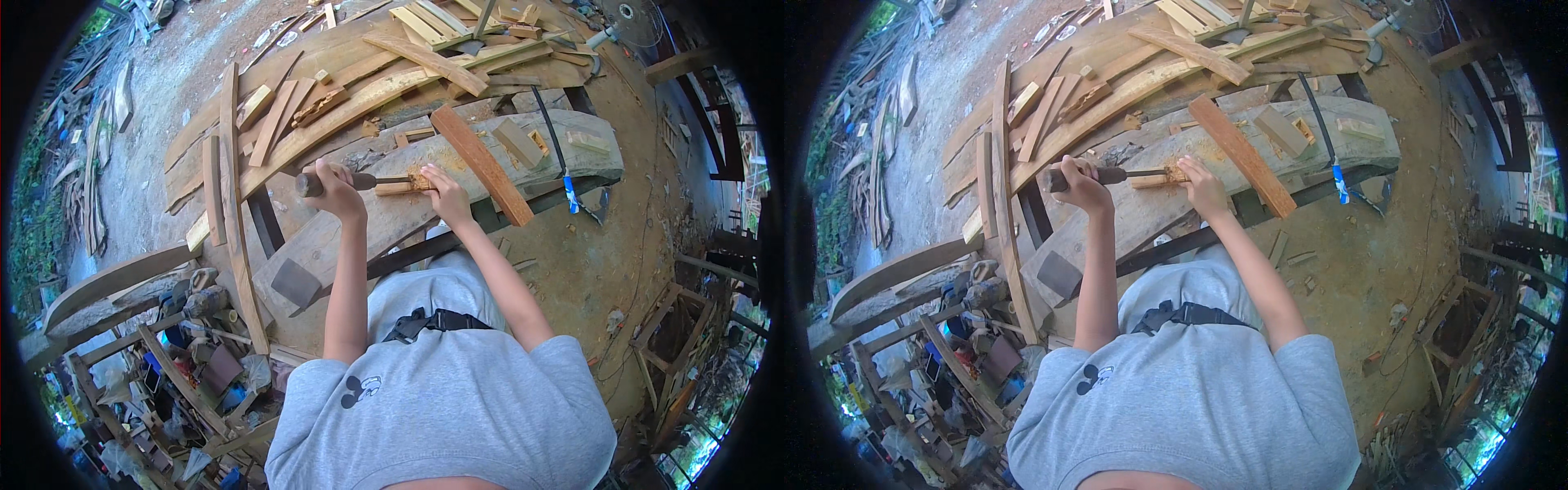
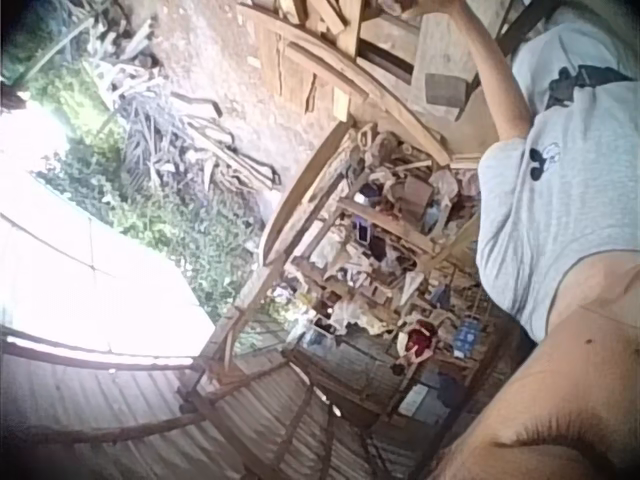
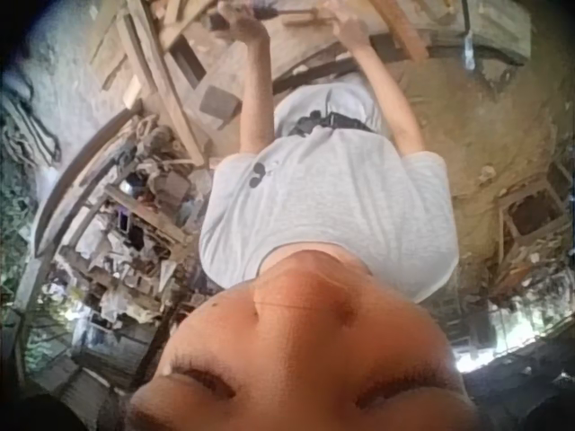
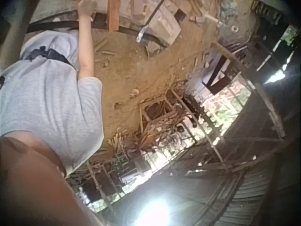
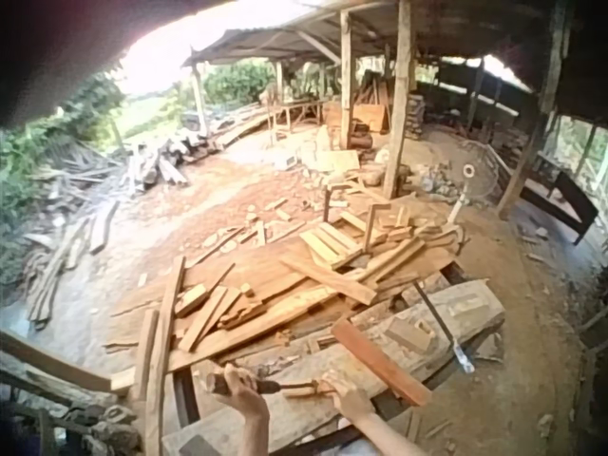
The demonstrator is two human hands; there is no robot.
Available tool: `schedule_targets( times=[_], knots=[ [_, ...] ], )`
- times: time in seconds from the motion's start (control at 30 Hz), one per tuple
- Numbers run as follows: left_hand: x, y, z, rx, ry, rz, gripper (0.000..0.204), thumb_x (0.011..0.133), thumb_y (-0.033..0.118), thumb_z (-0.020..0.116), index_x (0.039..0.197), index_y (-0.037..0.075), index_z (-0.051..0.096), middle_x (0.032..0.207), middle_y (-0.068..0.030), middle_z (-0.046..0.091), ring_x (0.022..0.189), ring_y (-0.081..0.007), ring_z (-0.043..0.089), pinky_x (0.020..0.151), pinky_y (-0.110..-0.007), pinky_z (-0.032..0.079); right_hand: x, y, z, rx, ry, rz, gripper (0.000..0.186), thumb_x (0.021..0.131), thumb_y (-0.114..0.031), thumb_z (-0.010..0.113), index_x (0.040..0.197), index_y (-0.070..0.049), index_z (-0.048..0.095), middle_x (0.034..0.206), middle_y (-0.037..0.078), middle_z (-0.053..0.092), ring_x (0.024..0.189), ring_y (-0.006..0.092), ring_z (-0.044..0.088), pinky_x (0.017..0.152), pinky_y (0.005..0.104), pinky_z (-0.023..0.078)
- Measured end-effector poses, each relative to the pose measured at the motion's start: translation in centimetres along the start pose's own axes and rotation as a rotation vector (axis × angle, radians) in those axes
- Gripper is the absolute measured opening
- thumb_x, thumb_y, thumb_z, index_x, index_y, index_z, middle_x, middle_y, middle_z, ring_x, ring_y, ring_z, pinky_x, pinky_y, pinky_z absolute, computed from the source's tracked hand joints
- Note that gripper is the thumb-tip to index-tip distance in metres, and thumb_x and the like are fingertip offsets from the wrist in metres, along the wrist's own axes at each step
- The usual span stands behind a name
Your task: The person sands a piece of wood using sandpaper, then chisels a wooden piece using a chisel and a wooden block.
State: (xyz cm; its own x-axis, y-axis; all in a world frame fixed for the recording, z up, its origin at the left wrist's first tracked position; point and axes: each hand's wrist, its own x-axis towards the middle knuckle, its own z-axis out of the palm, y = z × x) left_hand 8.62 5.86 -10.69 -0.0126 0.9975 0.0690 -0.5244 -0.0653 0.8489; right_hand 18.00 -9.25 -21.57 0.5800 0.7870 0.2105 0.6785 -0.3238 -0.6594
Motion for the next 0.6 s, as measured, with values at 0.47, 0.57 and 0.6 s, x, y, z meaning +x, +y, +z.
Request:
schedule_targets(
  times=[0.47, 0.57, 0.6],
  knots=[
    [1.2, 2.6, -1.1, -0.144, -0.198, 0.055, 0.022, 0.080, 0.001, 0.045, 0.063, 0.008, 0.035, 0.046, -0.0001, 0.034, 0.036, -0.0068, 0.029, 0.035, -0.021, 0.026, 0.7, -1.5, 0.4, -0.050, -0.038, -0.026, 0.043, 0.067, -0.013, 0.066, 0.108, -0.009, 0.055, 0.098, 0.007, 0.057, 0.100, 0.0240, 0.051, 0.087, 0.0359, 0.038],
    [0.6, 2.3, -0.4, -0.139, -0.288, -0.001, 0.023, 0.080, 0.000, 0.046, 0.062, 0.008, 0.035, 0.045, -0.0004, 0.035, 0.036, -0.0066, 0.030, 0.034, -0.021, 0.025, 0.7, -1.3, 0.0, -0.020, 0.071, -0.034, 0.035, 0.067, -0.011, 0.064, 0.101, -0.006, 0.058, 0.099, 0.006, 0.058, 0.098, 0.0235, 0.052, 0.085, 0.0365, 0.038],
    [0.3, 2.1, -0.2, -0.132, -0.292, -0.007, 0.023, 0.080, 0.000, 0.046, 0.062, 0.008, 0.035, 0.045, -0.0004, 0.035, 0.036, -0.0066, 0.030, 0.034, -0.021, 0.025, 0.7, -1.2, -0.5, -0.018, 0.102, -0.027, 0.035, 0.067, -0.011, 0.064, 0.101, -0.006, 0.058, 0.099, 0.006, 0.058, 0.098, 0.0235, 0.052, 0.085, 0.0365, 0.038]
  ],
)
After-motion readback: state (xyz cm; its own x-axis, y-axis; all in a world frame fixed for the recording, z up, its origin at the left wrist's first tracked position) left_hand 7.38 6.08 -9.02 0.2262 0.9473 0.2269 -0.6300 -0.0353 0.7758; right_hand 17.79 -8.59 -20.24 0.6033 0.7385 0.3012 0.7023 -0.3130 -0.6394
